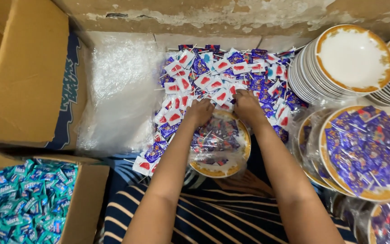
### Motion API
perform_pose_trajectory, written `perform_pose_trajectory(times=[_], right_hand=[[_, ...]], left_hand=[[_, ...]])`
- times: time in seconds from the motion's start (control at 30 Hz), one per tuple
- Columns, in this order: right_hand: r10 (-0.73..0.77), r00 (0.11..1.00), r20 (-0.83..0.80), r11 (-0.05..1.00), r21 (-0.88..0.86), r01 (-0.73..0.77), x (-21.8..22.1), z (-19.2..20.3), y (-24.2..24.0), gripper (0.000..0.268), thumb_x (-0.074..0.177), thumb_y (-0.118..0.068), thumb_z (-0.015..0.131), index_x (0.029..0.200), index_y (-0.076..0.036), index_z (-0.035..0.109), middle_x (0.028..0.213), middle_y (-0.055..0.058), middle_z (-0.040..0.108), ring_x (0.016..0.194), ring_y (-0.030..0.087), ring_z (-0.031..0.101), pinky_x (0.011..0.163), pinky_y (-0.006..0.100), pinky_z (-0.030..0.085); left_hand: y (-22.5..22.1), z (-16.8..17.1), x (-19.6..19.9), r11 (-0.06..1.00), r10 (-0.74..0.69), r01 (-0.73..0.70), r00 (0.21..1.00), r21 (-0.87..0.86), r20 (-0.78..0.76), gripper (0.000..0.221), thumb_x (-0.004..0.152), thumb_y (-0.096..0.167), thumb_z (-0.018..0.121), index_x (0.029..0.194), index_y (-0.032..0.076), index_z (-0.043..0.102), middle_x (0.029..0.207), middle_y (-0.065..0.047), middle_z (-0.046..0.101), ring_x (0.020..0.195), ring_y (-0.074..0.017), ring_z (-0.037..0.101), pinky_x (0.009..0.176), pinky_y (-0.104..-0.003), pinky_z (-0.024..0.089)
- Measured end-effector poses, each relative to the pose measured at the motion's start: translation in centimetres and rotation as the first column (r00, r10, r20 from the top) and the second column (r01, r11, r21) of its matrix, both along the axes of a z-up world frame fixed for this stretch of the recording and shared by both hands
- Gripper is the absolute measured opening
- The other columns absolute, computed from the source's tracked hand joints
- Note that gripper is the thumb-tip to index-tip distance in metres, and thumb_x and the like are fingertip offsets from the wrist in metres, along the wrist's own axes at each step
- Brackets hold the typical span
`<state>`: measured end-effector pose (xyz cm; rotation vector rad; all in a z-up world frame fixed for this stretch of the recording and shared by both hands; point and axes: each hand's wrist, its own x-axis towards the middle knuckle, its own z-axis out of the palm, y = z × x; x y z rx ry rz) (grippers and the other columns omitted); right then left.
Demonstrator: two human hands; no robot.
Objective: The person arranges small packets onto decorative plates by hand, picking them from a pile on the floor and placing them in a circular pattern before pulling plastic film over the plate.
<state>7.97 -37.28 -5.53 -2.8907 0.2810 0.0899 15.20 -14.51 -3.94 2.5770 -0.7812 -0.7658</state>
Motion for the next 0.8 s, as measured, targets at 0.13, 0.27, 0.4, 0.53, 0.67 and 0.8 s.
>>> perform_pose_trajectory(times=[0.13,0.27,0.4,0.53,0.67,0.8], right_hand=[[0.025,0.997,0.079,0.999,0.026,-0.027,1.6,-0.2,1.8,0.043,0.093,-0.022,0.051,0.134,-0.026,0.064,0.15,0.0,0.051,0.143,0.033,0.042,0.11,0.06,0.041],[0.014,0.972,0.234,0.996,0.08,-0.034,2.0,2.1,4.2,0.053,0.092,-0.015,0.051,0.144,-0.027,0.051,0.15,0.003,0.05,0.143,0.032,0.042,0.105,0.057,0.045],[0.045,0.991,0.123,0.998,-0.037,-0.041,2.4,3.6,5.1,0.066,0.095,-0.034,0.063,0.156,-0.034,0.039,0.149,0.003,0.05,0.142,0.032,0.041,0.105,0.059,0.042],[0.032,0.984,0.176,0.988,-0.153,-0.005,2.2,2.1,4.1,0.059,0.089,-0.047,0.071,0.144,-0.037,0.055,0.124,0.004,0.06,0.125,0.035,0.052,0.092,0.058,0.049],[-0.024,0.98,0.195,0.963,-0.259,0.076,1.9,-1.1,2.4,0.048,0.085,-0.051,0.073,0.13,-0.037,0.061,0.117,0.001,0.057,0.12,0.032,0.052,0.089,0.055,0.05],[-0.002,0.975,0.224,0.948,-0.308,0.073,1.5,-3.5,1.3,0.034,0.088,-0.039,0.074,0.119,-0.032,0.063,0.114,0.0,0.059,0.119,0.03,0.054,0.088,0.052,0.052]], left_hand=[[0.4,2.3,-0.5,0.999,-0.017,0.016,0.999,0.038,0.034,0.045,0.103,0.05,0.036,0.138,0.03,0.054,0.16,0.006,0.033,0.135,-0.0371,0.045,0.1,-0.061,0.049],[1.2,5.3,-1.3,0.999,0.03,-0.029,0.999,-0.042,0.031,0.046,0.102,0.035,0.038,0.144,0.026,0.053,0.16,-0.008,0.033,0.132,-0.0424,0.049,0.1,-0.057,0.053],[0.9,3.5,-0.9,0.997,0.05,-0.042,0.992,-0.068,0.116,0.045,0.099,0.03,0.045,0.14,0.021,0.059,0.15,-0.009,0.046,0.122,-0.0407,0.058,0.093,-0.055,0.058],[1.1,0.9,0.1,0.995,0.092,-0.083,0.979,-0.054,0.181,0.039,0.096,0.03,0.054,0.131,0.018,0.067,0.136,-0.008,0.056,0.116,-0.0383,0.059,0.089,-0.056,0.059],[2.6,0.3,0.9,0.992,0.123,-0.111,0.953,-0.058,0.277,0.033,0.085,0.024,0.072,0.117,0.017,0.073,0.117,-0.008,0.066,0.111,-0.0369,0.06,0.085,-0.057,0.058],[3.9,-1.2,1.3,0.984,0.171,-0.15,0.951,-0.098,0.259,0.031,0.077,0.024,0.083,0.106,0.02,0.07,0.107,-0.003,0.067,0.113,-0.0318,0.058,0.088,-0.056,0.055]])
